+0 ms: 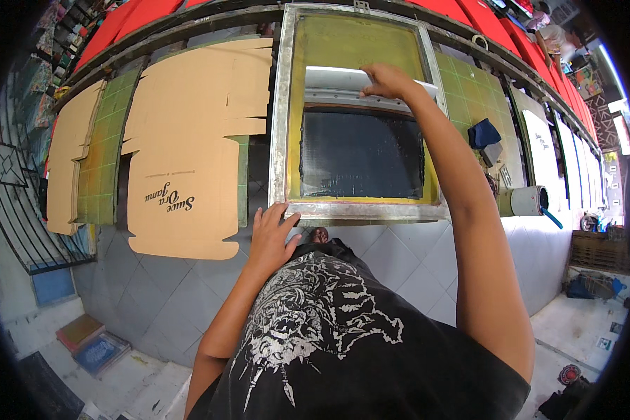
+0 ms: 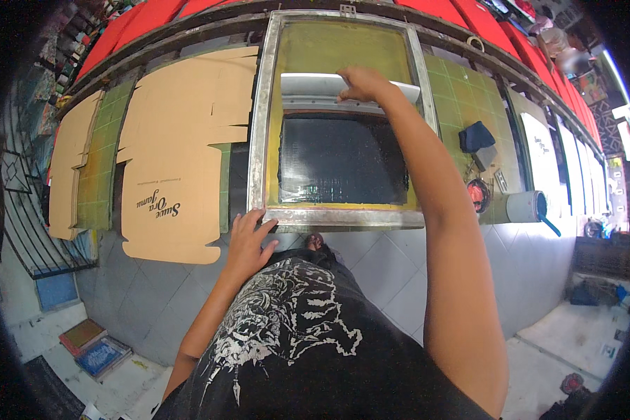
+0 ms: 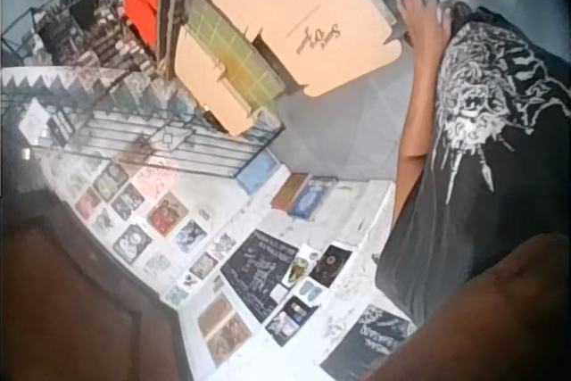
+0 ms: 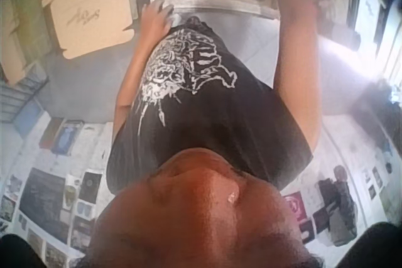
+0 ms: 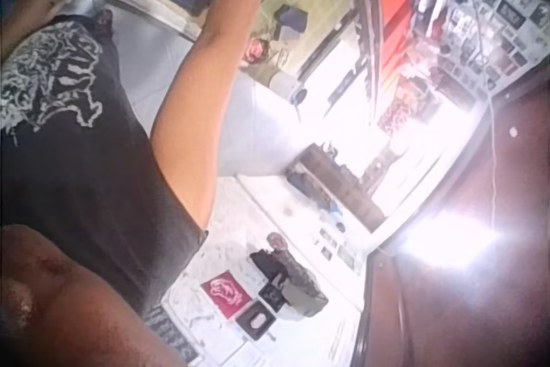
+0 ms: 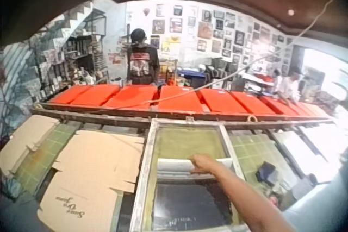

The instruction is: The person places a printed card into a cardboard box blank, aligns a screen printing frame over it, and uses a squeegee to apply black ink. They then move the box aside to a line of other boxes.

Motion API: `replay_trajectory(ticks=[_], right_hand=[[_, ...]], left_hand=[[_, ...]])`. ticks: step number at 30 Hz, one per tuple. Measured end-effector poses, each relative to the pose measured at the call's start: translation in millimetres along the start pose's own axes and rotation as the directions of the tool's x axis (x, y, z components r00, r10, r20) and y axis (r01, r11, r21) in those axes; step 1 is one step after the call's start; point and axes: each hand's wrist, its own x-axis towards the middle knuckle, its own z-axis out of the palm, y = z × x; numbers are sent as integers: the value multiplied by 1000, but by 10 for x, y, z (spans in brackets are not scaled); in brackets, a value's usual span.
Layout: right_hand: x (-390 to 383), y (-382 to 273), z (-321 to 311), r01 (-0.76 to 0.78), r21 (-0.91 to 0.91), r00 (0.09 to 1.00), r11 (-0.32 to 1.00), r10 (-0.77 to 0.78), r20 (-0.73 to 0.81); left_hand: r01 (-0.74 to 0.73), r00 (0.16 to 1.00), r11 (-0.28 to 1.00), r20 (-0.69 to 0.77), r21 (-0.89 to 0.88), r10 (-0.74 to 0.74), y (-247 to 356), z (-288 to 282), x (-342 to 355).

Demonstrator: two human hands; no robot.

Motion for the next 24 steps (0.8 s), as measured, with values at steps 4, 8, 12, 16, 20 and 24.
replay_trajectory(ticks=[4, 8, 12, 16, 20, 24], right_hand=[[-240, -114, 59, 109, -92, 982, 990, -121, -144], [-856, -580, 524, 44, -231, 951, 972, -112, -290], [-1057, -724, 717, 35, -228, 888, 973, -135, -440], [-1189, -843, 436, 36, -184, 867, 982, -122, -482], [-1759, -1206, 497, 33, -122, 897, 992, -84, -434], [-2135, -1416, 919, 28, -69, 903, 997, -55, -427]], left_hand=[[21, 1000, 1000, 22, -3, -21, -4, -4, -25], [34, 999, 999, 0, -15, -34, -26, 16, -65], [22, 1000, 1000, -4, -15, -22, -24, -2, -36], [1, 1000, 1000, -3, -21, -1, -18, -34, 7], [-7, 1000, 999, -26, -39, 6, -23, -20, -15], [1, 999, 998, -41, -67, -3, -68, -14, -100]])
